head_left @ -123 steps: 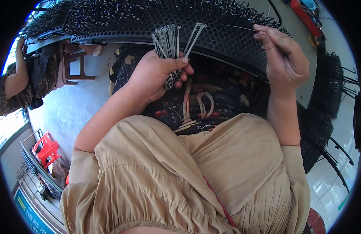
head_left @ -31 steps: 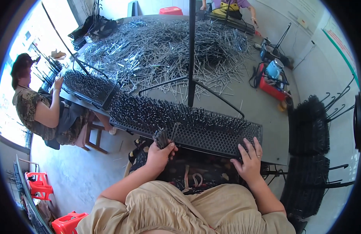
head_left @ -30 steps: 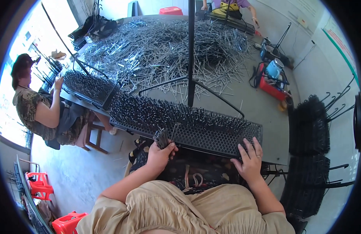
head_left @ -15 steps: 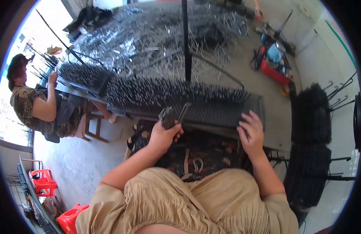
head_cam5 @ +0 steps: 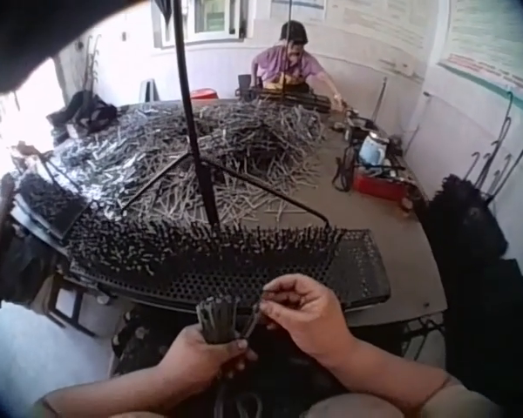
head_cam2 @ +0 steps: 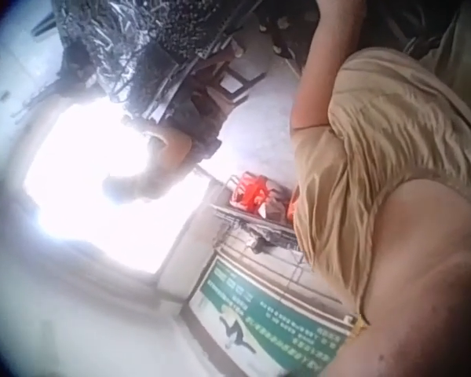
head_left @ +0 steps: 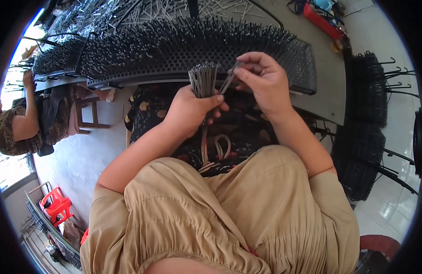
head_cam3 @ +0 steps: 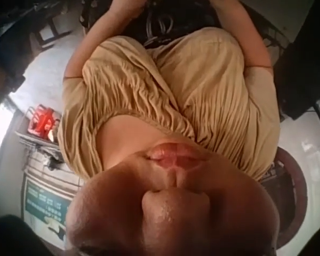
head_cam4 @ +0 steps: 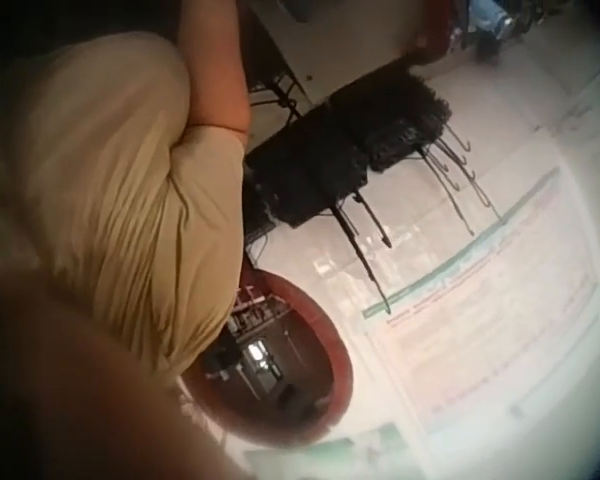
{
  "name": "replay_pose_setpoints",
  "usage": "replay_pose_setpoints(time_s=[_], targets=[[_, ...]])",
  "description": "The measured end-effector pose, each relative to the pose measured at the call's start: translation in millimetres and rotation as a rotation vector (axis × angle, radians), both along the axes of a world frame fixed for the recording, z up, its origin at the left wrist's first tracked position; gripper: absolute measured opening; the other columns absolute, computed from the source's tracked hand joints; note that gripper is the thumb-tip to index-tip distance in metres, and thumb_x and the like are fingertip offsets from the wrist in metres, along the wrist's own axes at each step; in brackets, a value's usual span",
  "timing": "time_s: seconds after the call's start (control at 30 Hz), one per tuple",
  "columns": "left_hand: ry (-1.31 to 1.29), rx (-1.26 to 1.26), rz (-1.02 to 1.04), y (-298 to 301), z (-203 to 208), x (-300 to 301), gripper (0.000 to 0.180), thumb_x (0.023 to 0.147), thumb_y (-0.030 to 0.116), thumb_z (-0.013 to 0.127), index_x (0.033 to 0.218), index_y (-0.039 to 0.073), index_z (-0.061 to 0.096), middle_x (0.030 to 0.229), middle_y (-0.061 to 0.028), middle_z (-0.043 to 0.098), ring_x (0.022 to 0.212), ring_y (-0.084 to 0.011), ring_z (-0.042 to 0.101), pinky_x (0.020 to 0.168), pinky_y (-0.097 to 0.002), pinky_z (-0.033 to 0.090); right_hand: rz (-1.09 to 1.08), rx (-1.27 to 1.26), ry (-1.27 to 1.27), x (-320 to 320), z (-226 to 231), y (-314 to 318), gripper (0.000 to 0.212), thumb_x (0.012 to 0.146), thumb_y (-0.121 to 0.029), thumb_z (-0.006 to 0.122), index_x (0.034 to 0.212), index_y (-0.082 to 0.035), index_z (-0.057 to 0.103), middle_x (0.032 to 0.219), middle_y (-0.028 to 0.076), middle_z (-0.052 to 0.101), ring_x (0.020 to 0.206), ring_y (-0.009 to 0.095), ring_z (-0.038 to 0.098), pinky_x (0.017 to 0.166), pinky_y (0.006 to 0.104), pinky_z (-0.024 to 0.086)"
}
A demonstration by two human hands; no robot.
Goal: Sorting thin metal pins and inserting them into the holes of a perforated base plate.
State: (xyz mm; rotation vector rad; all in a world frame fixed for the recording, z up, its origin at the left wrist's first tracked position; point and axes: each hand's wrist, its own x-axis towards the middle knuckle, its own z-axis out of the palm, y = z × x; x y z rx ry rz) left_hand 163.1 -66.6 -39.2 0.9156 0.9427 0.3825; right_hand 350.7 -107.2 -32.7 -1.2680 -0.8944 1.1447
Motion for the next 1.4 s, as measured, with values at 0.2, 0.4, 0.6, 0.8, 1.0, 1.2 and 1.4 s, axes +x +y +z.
replay_pose_setpoints(time_s=[0.2, 0.4, 0.6, 0.8, 1.0, 1.2, 1.4], targets=[[-0.042, -0.037, -0.012, -1.4, -5.1, 0.1, 0.009, 0.091, 0.009, 0.061, 0.095, 0.002, 0.060, 0.080, -0.0093, 0.068, 0.062, -0.0122, 0.059, 0.050, -0.0255, 0.046, 0.034, 0.041, 0.084, 0.3, -4.6, 2.8, 0.023, 0.086, -0.004, 0.067, 0.108, 0.000, 0.059, 0.089, 0.007, 0.067, 0.077, 0.012, 0.066, 0.061, 0.0223, 0.052], [-0.054, -0.020, -0.003, -3.7, -5.1, 2.7, 0.010, 0.093, 0.011, 0.060, 0.096, 0.002, 0.060, 0.080, -0.0092, 0.068, 0.063, -0.0124, 0.061, 0.051, -0.0253, 0.047, 0.090, 0.014, -0.042, 4.5, 1.3, 2.0, 0.025, 0.088, -0.003, 0.064, 0.113, 0.000, 0.059, 0.093, 0.010, 0.069, 0.081, 0.014, 0.068, 0.064, 0.0222, 0.054], [-0.062, 0.004, 0.021, -5.4, -3.4, 2.8, 0.009, 0.093, 0.009, 0.058, 0.099, 0.001, 0.058, 0.082, -0.0113, 0.068, 0.064, -0.0140, 0.061, 0.051, -0.0253, 0.047, 0.087, 0.008, 0.080, 5.8, 5.8, -0.4, 0.023, 0.088, -0.002, 0.064, 0.111, 0.001, 0.062, 0.092, 0.010, 0.070, 0.082, 0.015, 0.068, 0.065, 0.0222, 0.055], [-0.073, 0.025, 0.098, -6.7, -2.5, 2.6, 0.011, 0.093, 0.010, 0.059, 0.097, 0.000, 0.060, 0.082, -0.0116, 0.068, 0.064, -0.0143, 0.063, 0.052, -0.0250, 0.048, -0.048, 0.056, -0.011, 10.5, 10.8, 3.6, 0.022, 0.088, -0.003, 0.064, 0.110, 0.001, 0.060, 0.092, 0.012, 0.070, 0.081, 0.018, 0.069, 0.064, 0.0245, 0.055], [-0.050, -0.121, 0.166, 5.9, -11.3, -4.6, 0.011, 0.092, 0.009, 0.059, 0.096, -0.001, 0.060, 0.083, -0.0139, 0.068, 0.068, -0.0172, 0.064, 0.054, -0.0287, 0.049, -0.201, 0.531, -0.325, 56.9, 8.7, 31.8, 0.012, 0.091, 0.001, 0.061, 0.102, 0.002, 0.057, 0.099, 0.017, 0.070, 0.084, 0.020, 0.070, 0.066, 0.0252, 0.055], [-0.044, -0.153, 0.170, 7.8, -14.1, -6.3, 0.011, 0.092, 0.009, 0.059, 0.097, -0.001, 0.060, 0.082, -0.0150, 0.068, 0.068, -0.0177, 0.064, 0.053, -0.0289, 0.048, -0.144, 0.680, -0.480, 53.3, 3.0, 40.4, 0.015, 0.088, 0.005, 0.064, 0.102, 0.002, 0.060, 0.095, 0.014, 0.071, 0.086, 0.017, 0.069, 0.071, 0.0237, 0.055], [-0.054, -0.135, 0.172, 8.6, -19.2, -8.9, 0.011, 0.091, 0.009, 0.059, 0.096, 0.000, 0.060, 0.080, -0.0135, 0.068, 0.066, -0.0170, 0.063, 0.052, -0.0283, 0.047, -0.048, 0.588, -0.860, 30.4, 14.2, 48.1, 0.013, 0.085, 0.002, 0.067, 0.098, 0.001, 0.070, 0.095, 0.009, 0.072, 0.090, 0.012, 0.069, 0.076, 0.0223, 0.054]])
